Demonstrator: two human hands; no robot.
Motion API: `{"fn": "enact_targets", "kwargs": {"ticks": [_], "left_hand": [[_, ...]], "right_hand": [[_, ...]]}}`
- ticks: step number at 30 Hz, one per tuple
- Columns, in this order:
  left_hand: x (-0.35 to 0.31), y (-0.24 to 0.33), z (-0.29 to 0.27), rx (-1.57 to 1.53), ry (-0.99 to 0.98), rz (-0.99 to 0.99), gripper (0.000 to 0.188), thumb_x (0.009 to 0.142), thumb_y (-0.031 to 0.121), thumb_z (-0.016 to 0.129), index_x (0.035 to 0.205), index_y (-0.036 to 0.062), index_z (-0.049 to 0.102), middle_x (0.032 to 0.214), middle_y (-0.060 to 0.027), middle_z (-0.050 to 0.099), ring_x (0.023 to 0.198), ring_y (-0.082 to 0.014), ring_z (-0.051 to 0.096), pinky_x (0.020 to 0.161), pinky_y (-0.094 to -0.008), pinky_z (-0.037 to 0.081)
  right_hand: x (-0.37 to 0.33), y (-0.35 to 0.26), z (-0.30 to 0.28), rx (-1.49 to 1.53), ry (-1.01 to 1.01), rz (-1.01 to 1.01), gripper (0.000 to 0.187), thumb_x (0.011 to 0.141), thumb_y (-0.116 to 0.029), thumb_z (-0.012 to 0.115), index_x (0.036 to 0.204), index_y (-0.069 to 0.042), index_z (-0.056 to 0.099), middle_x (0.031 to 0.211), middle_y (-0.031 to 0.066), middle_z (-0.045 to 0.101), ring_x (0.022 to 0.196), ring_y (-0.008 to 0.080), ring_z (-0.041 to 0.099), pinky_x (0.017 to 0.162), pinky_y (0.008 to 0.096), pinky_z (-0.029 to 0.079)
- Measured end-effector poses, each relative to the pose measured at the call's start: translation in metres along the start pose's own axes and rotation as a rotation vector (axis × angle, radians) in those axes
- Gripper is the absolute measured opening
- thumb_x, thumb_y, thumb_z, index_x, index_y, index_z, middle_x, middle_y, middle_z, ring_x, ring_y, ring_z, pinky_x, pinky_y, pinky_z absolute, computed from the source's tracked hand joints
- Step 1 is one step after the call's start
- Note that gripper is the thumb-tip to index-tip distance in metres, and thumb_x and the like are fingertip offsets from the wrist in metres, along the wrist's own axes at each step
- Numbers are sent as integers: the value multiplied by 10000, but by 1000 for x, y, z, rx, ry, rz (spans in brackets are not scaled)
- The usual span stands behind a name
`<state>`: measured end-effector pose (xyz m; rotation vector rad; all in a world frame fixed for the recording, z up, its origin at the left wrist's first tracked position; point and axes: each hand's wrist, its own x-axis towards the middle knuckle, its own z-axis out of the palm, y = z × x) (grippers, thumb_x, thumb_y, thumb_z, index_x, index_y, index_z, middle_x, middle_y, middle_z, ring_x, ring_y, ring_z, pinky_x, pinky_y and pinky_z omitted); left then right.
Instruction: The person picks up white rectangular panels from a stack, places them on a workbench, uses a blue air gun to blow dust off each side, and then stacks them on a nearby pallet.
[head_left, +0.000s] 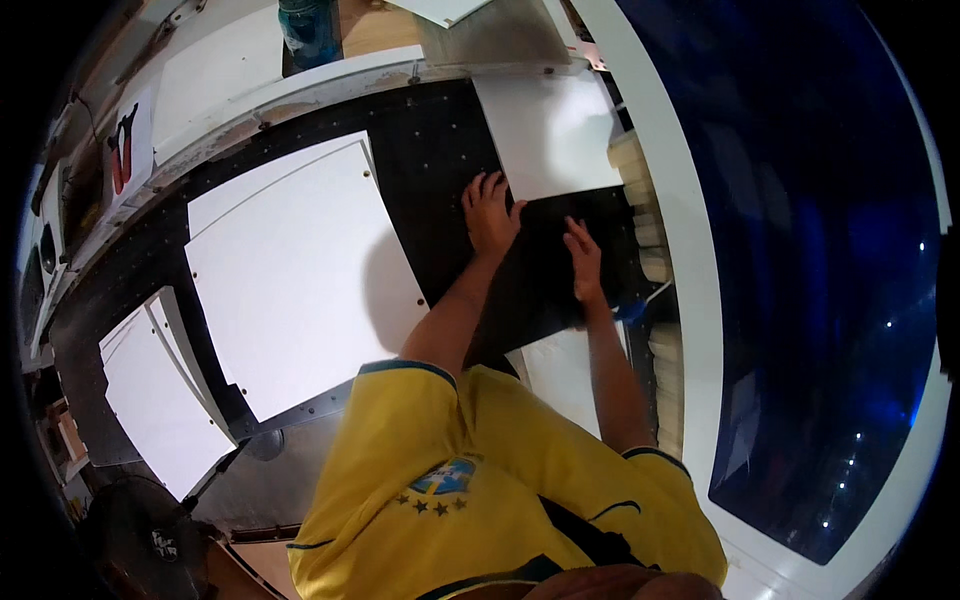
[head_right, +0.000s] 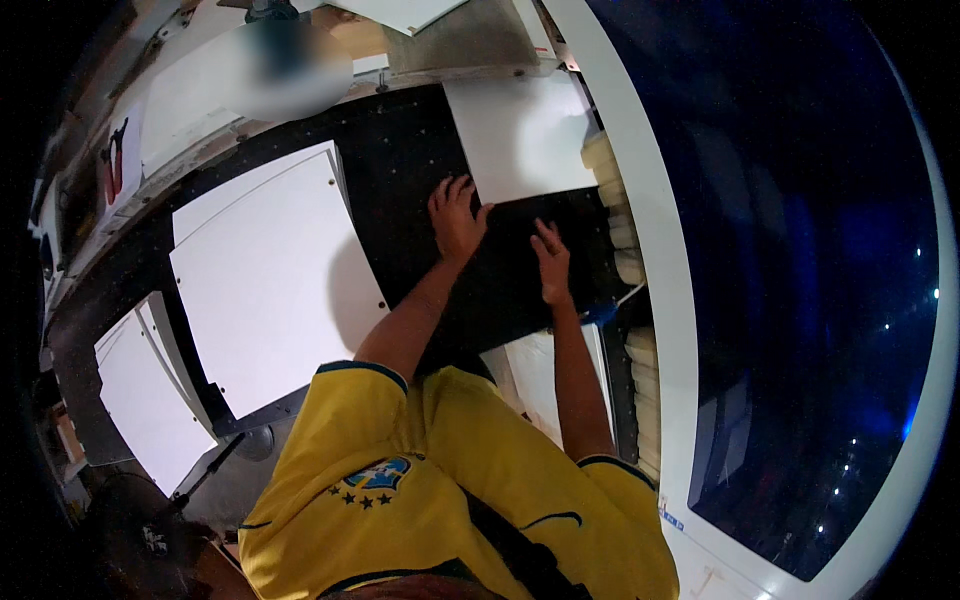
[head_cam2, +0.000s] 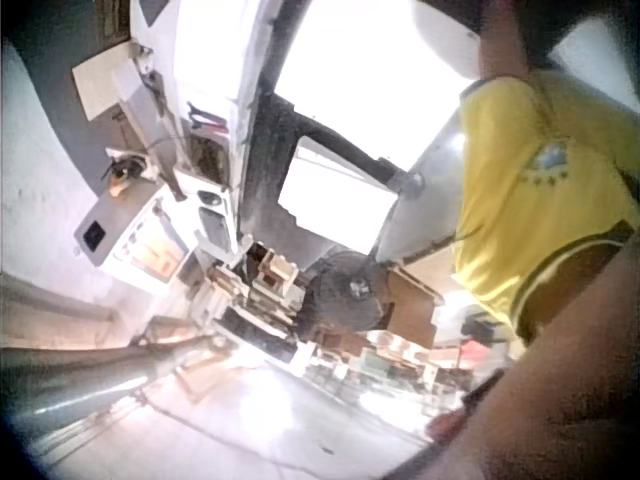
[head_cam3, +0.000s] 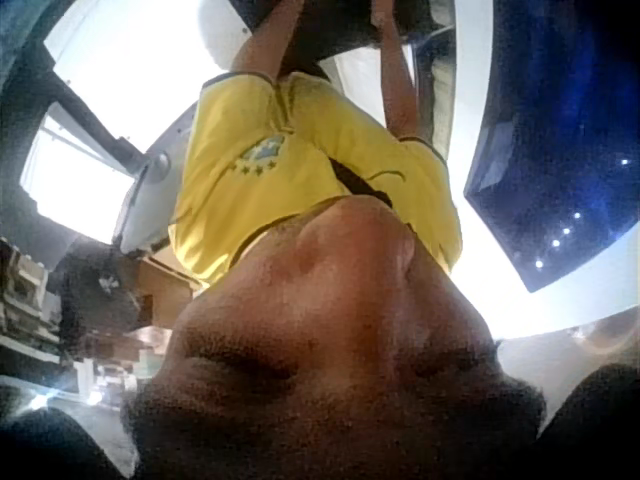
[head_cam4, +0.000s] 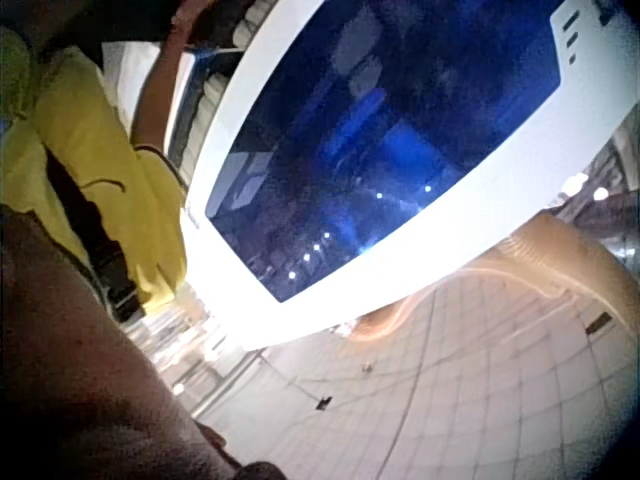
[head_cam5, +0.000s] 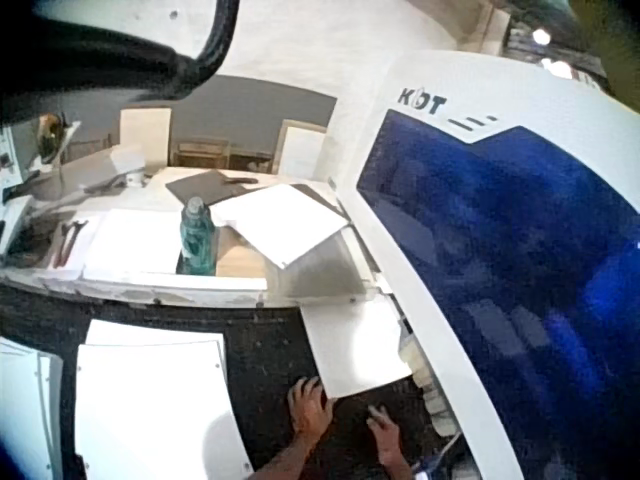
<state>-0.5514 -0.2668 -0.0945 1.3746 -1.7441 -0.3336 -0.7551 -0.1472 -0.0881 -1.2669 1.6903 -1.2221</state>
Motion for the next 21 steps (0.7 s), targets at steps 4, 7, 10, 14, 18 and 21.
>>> {"fn": "enact_targets", "kwargs": {"ticks": [4,7,10,14,18,21], "left_hand": [[2,-4,-5,-143,-152,-210,476,830,320,901,1196,50,759,1400,-93,655,1408,-341,483,1201,-511,325],[-4,6,-13,-125,-8,-116,507,778,366,937,1136,45,777,1344,-99,689,1374,-341,519,1168,-516,357],[-1,-5,0,-179,25,-132,478,762,394,945,1048,40,799,1243,-112,739,1323,-344,563,1121,-522,400],[-12,4,-3,-148,31,-63,389,859,408,860,1011,56,797,1196,-101,761,1294,-340,579,1127,-501,388],[-35,22,-1,-208,-76,7,296,908,362,815,978,76,790,1153,-88,767,1250,-328,610,1102,-510,408],[-67,6,-17,-108,63,195,226,886,296,843,915,76,799,1154,-80,769,1216,-335,643,1065,-510,448]], "right_hand": [[-96,-19,27,190,72,144,293,1059,-101,647,1329,-8,716,1360,127,720,1374,291,588,1205,404,389],[-183,-16,30,315,135,194,284,1076,-132,611,1272,41,721,1284,184,737,1179,290,713,1097,397,511],[-256,17,20,651,216,323,346,1047,-145,641,1312,74,681,1299,204,721,1149,308,722,1044,422,553],[-387,97,-13,680,337,647,508,1079,-176,586,1529,45,505,1390,192,677,1192,328,701,1022,462,570],[-608,205,-144,-550,-70,817,426,1144,-276,422,1472,-39,555,1481,139,608,1291,244,605,1083,347,490],[-703,161,-193,-1332,-84,894,399,1054,-428,479,1229,-117,657,1156,6,669,1198,232,578,1166,532,342]]}}
